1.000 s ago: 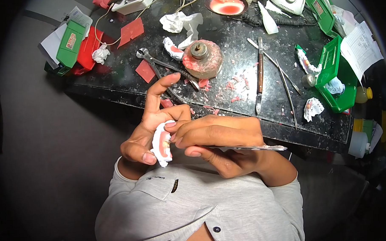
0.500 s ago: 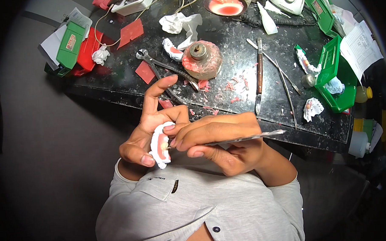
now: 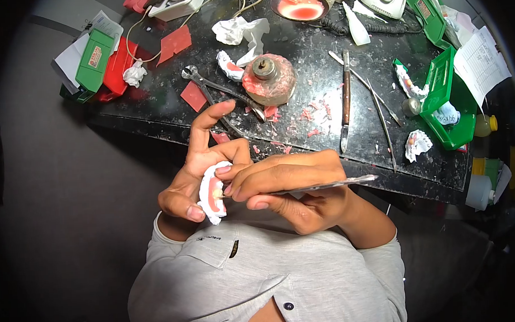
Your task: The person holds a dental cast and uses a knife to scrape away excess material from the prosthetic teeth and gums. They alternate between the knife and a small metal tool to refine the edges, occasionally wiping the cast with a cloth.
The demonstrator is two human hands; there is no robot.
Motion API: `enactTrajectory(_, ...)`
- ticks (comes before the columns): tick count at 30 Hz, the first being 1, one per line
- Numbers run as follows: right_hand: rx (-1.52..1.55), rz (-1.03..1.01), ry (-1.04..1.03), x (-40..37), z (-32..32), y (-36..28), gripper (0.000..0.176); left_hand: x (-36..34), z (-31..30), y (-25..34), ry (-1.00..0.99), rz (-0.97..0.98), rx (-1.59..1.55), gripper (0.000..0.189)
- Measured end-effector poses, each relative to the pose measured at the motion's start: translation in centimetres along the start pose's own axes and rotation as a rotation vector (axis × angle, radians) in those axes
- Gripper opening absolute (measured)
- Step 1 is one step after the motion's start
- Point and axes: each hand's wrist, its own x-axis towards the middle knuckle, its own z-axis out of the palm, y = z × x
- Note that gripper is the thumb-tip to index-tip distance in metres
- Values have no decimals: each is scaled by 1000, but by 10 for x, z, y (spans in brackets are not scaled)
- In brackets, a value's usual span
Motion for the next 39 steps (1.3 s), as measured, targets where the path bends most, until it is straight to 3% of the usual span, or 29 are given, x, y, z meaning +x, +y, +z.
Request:
enactTrajectory(14, 24, 28, 12, -1, -1, -1, 9, 0, -2, 0, -26, 4, -12, 133)
enactTrajectory(16, 53, 7, -31, 1, -2, 0, 23, 0, 1, 1, -13, 2, -20, 132)
enactTrajectory(19, 31, 13, -8, 1, 0, -1, 24, 0, 0, 1, -9, -3, -24, 132)
enactTrajectory(22, 33, 22, -3, -1, -1, 1, 9, 0, -1, 2, -21, -1, -22, 131)
enactTrajectory(26, 38, 25, 11, -2, -5, 3, 12, -2, 5, 7, 92, 26, 43, 123)
enactTrajectory(27, 121, -22, 72, -3, -4, 8, 14, -1, -2, 1, 86, 151, 52, 121)
enactTrajectory(30, 195, -114, 164, -5, -11, 11, 19, 3, -23, -9, 149, 552, 739, 118)
enactTrajectory(34, 186, -136, 298, -14, -5, 2, 28, 5, -26, -13, 238, 739, 1105, 106)
enactTrajectory(37, 80, -130, 343, -16, -6, -1, 29, 11, -19, -5, 212, 812, 1188, 101)
enactTrajectory(39, -125, -199, 157, -10, -9, 2, 27, 12, -13, -3, 165, 813, 1129, 96)
